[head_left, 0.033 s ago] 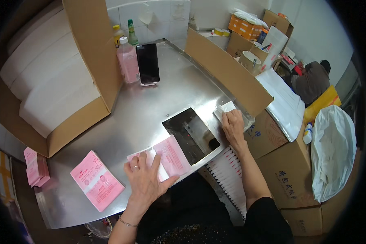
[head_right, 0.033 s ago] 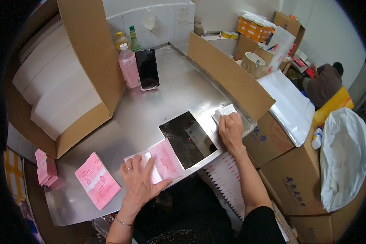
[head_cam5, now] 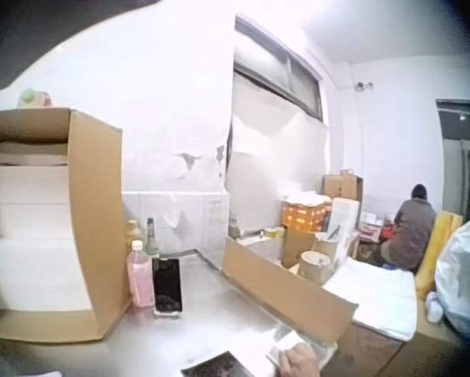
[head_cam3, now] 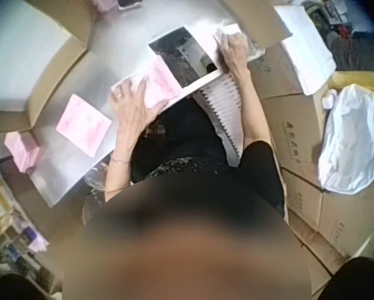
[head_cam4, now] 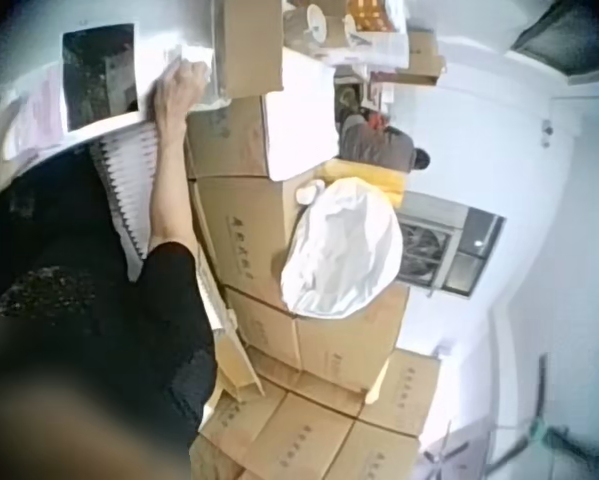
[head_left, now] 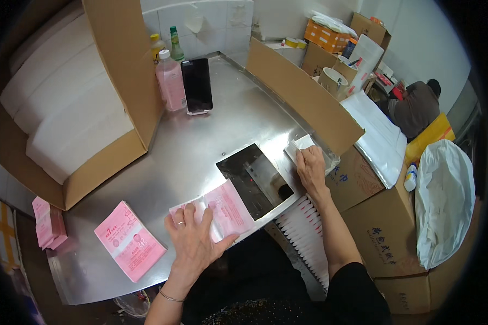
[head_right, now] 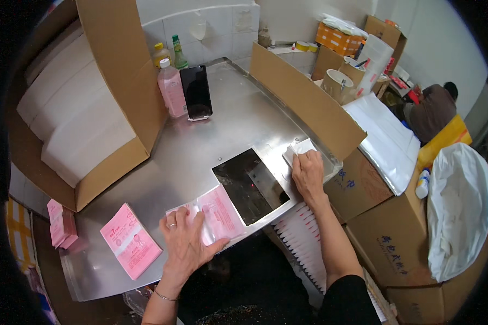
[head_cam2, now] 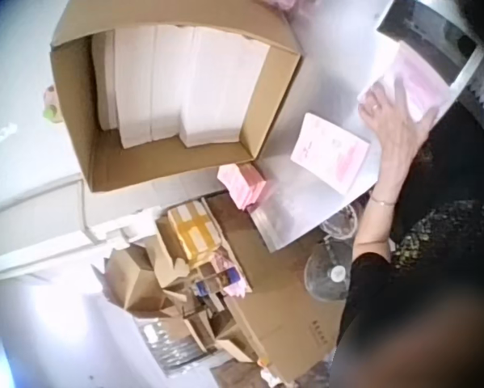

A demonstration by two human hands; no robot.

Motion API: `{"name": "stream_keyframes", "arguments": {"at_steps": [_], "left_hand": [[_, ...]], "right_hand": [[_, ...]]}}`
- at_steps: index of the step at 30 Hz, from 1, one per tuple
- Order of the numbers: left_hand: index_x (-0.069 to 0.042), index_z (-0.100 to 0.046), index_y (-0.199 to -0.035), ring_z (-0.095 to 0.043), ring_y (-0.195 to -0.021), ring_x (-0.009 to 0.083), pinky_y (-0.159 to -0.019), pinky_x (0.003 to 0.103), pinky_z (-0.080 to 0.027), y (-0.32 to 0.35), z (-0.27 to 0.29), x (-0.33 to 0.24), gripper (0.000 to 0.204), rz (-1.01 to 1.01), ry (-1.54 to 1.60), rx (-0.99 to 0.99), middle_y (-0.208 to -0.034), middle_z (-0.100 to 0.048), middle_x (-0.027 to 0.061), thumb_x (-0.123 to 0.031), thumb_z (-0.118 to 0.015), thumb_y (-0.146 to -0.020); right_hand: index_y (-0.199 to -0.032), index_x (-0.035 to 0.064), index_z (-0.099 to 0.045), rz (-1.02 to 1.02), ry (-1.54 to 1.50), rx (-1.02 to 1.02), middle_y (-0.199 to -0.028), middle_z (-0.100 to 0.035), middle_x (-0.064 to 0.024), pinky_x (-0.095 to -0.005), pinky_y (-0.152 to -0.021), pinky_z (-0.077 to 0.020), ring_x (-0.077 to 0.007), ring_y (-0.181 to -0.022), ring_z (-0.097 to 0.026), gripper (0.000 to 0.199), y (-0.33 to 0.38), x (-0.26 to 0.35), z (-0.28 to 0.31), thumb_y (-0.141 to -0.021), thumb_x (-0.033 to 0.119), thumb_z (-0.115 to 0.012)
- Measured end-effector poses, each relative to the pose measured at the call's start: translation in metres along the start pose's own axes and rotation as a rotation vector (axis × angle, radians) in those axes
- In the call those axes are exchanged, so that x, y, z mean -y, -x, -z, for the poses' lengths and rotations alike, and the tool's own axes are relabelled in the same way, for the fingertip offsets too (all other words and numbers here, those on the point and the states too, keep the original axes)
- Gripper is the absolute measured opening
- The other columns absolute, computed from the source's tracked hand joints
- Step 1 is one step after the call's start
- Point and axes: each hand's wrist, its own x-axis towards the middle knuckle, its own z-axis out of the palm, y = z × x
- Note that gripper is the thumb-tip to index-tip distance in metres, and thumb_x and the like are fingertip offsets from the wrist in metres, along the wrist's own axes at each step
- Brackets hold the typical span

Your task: Packing individual tissue packs into white cardboard boxes.

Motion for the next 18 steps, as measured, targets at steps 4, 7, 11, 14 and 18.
{"name": "stream_keyframes", "arguments": {"at_steps": [4, 7, 11, 14, 18], "left_hand": [[-0.003, -0.065, -0.104, -0.049, -0.100, 0.0340, -0.090, 0.051, -0.036, 0.000, 0.004, 0.000, 0.072, 0.022, -0.007, 0.072, -0.111, -0.052, 0.0181, -0.066, -0.075, -0.070], [-0.003, -0.064, -0.105, -0.050, -0.095, 0.0332, -0.085, 0.050, -0.038, 0.003, 0.001, -0.005, 0.063, 0.083, 0.067, 0.151, -0.105, -0.053, 0.0175, -0.057, -0.075, -0.075], [-0.003, -0.064, -0.109, -0.052, -0.091, 0.0326, -0.077, 0.046, -0.041, 0.015, -0.013, -0.011, 0.042, 0.008, 0.141, 0.067, -0.099, -0.053, 0.0166, -0.033, -0.073, -0.081], [-0.003, -0.063, -0.117, -0.053, -0.090, 0.0329, -0.075, 0.045, -0.042, 0.019, -0.008, -0.005, 0.045, 0.062, 0.350, 0.159, -0.099, -0.054, 0.0169, -0.024, -0.071, -0.078], [-0.001, -0.057, -0.130, -0.054, -0.090, 0.0328, -0.076, 0.046, -0.045, 0.011, 0.011, 0.011, 0.061, 0.135, 0.238, 0.218, -0.098, -0.054, 0.0169, -0.022, -0.072, -0.074]], "right_hand": [[-0.084, -0.0019, -0.066, 0.010, -0.004, 0.024, -0.083, -0.057, -0.0168, -0.0450, -0.078, -0.0449, -0.0345, -0.086, -0.055, 0.006, 0.001, 0.000, 0.003, -0.086, 0.002, -0.062], [-0.102, -0.0018, -0.068, 0.036, -0.037, -0.068, -0.090, -0.062, -0.0173, -0.0433, -0.082, -0.0465, -0.0349, -0.095, -0.058, 0.023, 0.005, -0.005, 0.003, -0.080, -0.004, -0.063], [-0.119, 0.0003, -0.065, 0.150, -0.087, -0.090, -0.123, -0.064, -0.0195, -0.0437, -0.092, -0.0484, -0.0358, -0.108, -0.061, 0.048, 0.003, 0.028, 0.016, -0.073, -0.009, -0.059], [-0.122, -0.0012, -0.061, 0.510, -0.361, 0.068, -0.119, -0.064, -0.0203, -0.0607, -0.102, -0.0426, -0.0388, -0.110, -0.061, 0.046, 0.046, 0.118, 0.011, -0.076, 0.001, -0.061], [-0.117, -0.0027, -0.062, 0.755, -0.444, 0.301, -0.106, -0.063, -0.0187, -0.0720, -0.104, -0.0332, -0.0362, -0.106, -0.062, 0.042, 0.077, 0.170, 0.016, -0.077, 0.012, -0.064]]}}
